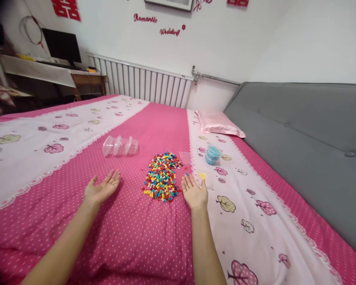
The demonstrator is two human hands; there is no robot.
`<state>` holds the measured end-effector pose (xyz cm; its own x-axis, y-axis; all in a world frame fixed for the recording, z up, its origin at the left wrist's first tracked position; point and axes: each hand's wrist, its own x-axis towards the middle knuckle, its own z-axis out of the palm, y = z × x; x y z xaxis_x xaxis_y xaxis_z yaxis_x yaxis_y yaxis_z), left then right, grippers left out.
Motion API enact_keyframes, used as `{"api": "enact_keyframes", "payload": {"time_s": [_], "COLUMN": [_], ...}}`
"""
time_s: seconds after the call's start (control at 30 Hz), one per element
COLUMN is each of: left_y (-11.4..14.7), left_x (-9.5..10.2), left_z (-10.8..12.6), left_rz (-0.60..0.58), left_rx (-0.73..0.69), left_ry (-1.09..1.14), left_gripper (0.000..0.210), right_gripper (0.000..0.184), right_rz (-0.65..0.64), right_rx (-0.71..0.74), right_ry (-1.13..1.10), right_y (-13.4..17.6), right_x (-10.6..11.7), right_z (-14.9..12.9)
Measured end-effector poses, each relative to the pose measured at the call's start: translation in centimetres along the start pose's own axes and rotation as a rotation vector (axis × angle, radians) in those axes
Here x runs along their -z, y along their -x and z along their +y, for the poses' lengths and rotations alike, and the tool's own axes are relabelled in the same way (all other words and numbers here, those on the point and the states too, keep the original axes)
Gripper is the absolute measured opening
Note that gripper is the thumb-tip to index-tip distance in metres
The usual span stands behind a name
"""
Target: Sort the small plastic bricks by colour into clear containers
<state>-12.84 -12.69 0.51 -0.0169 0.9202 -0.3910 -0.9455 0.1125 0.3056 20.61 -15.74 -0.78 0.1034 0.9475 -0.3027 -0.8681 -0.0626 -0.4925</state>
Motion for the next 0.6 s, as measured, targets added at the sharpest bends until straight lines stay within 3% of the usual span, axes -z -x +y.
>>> {"api": "enact_keyframes", "payload": {"time_s": [0.27, 0.6], "left_y": [0.1, -1.4], "left_x": [-0.3, -0.8], "left_z": [-0.9, -1.5], "left_rz": [-0.014, -0.012], "left_rx": [0.026, 0.025], "left_ry": [-0.012, -0.028], "left_gripper": [0.057, 0.055], "right_gripper": [0.049, 0.049], "right_rz": [0.028, 0.007], "right_rx": [-0.020, -0.025], "right_ry": [0.004, 0.041], "right_y": [0.0, -2.4], "right_x": [-0.1, -0.5], "right_z": [0.0, 0.3]}}
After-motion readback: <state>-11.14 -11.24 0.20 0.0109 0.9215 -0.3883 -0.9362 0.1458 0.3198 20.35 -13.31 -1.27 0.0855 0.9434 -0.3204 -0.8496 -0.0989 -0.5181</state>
